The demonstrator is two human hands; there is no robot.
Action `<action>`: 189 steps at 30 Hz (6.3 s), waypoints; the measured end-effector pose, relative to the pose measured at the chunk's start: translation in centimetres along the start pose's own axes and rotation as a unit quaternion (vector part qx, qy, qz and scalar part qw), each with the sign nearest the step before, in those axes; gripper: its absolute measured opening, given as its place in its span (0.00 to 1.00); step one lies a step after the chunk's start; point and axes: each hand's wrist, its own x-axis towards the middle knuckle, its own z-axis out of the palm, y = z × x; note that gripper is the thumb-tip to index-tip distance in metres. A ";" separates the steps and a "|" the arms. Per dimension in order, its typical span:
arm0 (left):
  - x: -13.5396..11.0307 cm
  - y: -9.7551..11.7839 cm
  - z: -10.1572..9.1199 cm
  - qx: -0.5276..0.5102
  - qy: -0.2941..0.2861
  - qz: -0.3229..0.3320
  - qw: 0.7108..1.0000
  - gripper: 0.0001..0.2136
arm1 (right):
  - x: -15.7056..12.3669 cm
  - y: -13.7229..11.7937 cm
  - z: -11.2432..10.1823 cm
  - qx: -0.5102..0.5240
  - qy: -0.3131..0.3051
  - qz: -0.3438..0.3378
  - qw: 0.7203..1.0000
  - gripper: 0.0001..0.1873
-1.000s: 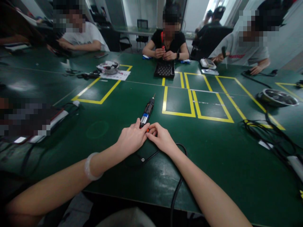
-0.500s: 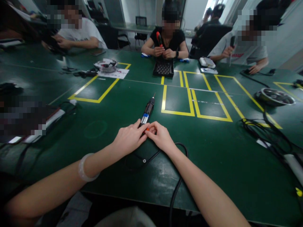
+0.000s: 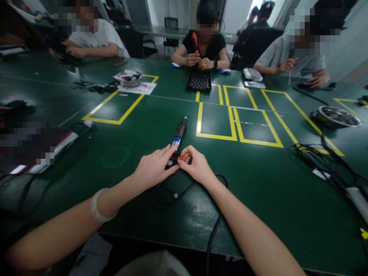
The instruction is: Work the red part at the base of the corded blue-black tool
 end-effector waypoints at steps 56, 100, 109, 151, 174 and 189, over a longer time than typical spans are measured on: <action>0.3 0.2 0.2 0.014 0.006 0.003 1.000 0.22 | 0.2 0.8 0.0 0.011 -0.019 0.012 1.000 0.07; 7.3 -29.4 0.5 0.053 0.008 -0.183 0.982 0.28 | 0.4 1.6 -2.2 -0.051 0.001 0.020 0.998 0.10; 7.5 -30.8 -0.1 0.065 -0.018 -0.195 0.979 0.29 | 0.5 1.7 -2.2 -0.064 -0.013 0.017 0.998 0.10; 1.6 -3.1 -0.1 0.102 -0.008 -0.087 0.991 0.21 | -0.3 -0.4 -0.2 -0.155 -0.003 -0.071 0.985 0.07; 0.5 -0.2 0.2 -0.007 0.005 0.020 1.000 0.26 | 0.0 0.5 -0.4 -0.021 0.012 0.003 1.000 0.08; 0.4 -0.3 0.1 -0.016 0.003 0.016 1.000 0.26 | -0.1 0.4 -0.8 -0.064 -0.010 -0.018 0.998 0.05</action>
